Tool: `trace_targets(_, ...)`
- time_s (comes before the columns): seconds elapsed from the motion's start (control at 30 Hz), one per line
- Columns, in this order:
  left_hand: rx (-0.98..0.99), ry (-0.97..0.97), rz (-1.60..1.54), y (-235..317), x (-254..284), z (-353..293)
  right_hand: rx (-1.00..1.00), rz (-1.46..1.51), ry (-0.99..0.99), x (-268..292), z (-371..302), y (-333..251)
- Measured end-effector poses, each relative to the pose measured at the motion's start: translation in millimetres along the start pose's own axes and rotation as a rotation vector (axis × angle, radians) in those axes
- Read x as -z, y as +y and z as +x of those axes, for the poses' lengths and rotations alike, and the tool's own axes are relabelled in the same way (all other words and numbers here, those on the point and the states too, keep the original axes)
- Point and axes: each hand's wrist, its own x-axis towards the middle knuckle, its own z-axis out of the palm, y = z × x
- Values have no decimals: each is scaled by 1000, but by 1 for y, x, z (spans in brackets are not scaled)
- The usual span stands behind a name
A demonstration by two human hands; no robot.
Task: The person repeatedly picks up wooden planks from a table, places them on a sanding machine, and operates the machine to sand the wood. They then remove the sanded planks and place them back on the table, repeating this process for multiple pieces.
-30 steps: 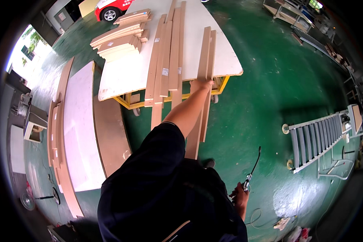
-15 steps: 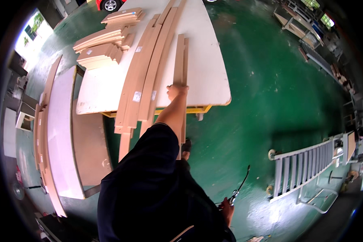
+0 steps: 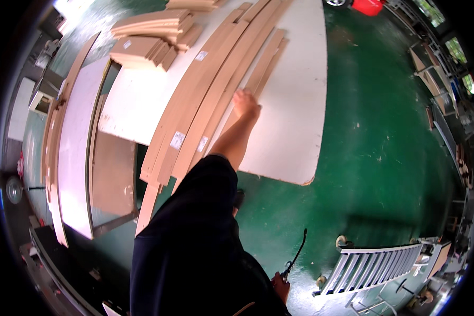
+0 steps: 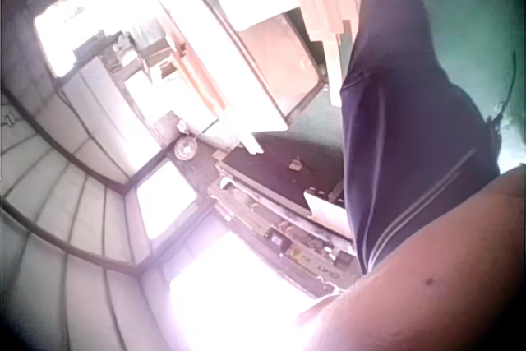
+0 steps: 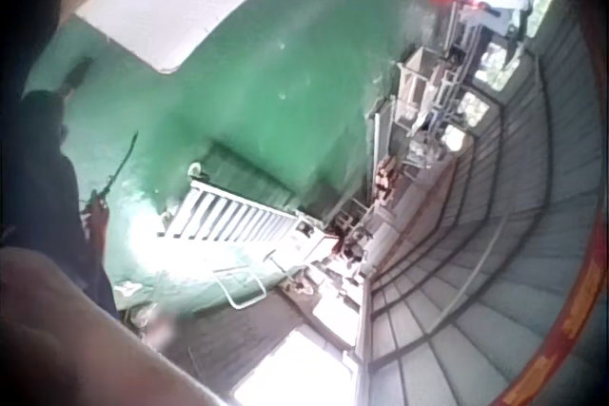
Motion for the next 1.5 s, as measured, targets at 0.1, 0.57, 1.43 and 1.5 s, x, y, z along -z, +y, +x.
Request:
trace_targets(0.1,-101,-125,-117,17,31,-25,19,-110,-63,-11,-25,-57)
trace_targets(0.57,79,-716,-482,-276,132,-550,598,-582,-515,-11,82,-29)
trace_targets(1.43,1161,95,-576,-743,223,-876,876,-1381,-1061,-395,-256,197)
trace_targets(1.5,1135,116,-597,-787,249,-866,915,-1390,-1078,-426,-296,213)
